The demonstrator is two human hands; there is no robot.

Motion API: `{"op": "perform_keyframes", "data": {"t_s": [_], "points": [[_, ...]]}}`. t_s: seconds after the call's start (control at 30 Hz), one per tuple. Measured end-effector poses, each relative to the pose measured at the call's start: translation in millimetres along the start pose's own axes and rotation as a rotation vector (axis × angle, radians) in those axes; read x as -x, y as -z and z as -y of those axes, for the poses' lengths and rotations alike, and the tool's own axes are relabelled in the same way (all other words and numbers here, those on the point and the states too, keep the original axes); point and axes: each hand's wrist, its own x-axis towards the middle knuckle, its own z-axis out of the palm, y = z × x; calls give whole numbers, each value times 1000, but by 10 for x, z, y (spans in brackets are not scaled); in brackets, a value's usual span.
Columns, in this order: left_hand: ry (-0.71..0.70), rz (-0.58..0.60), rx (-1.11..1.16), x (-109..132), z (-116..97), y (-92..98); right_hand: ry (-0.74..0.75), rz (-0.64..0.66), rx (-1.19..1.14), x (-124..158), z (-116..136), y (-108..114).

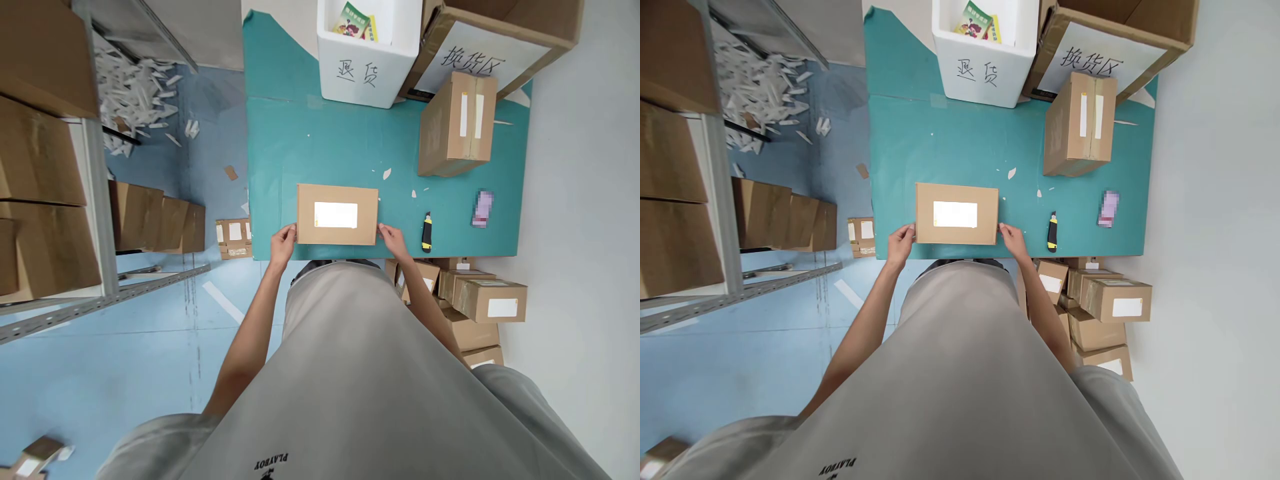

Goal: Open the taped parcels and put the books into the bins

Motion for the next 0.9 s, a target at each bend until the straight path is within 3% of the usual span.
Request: {"op": "perform_keyframes", "data": {"t_s": [0.13, 0.27, 0.37, 0.53, 0.63, 0.77, 0.9], "points": [[63, -10, -22, 138, 153, -6, -64, 76, -92, 181, -135, -98], [32, 17, -45, 226, 117, -25, -59, 104, -114, 298, -49, -193], [-48, -18, -36, 203, -84, -11, -4, 8, -86, 264, 162, -144], [-250, -87, -37, 104, -613, 25, 160, -148, 58, 45, 633, 109], [-295, -110, -63, 46, -795, 16, 208, -179, 172, -99, 771, 145], [-212, -186, -133, -85, -739, -48, 173, -171, 174, -241, 705, -81], [-217, -216, -159, -188, -625, -97, 166, -262, 152, -296, 589, -319]]}}
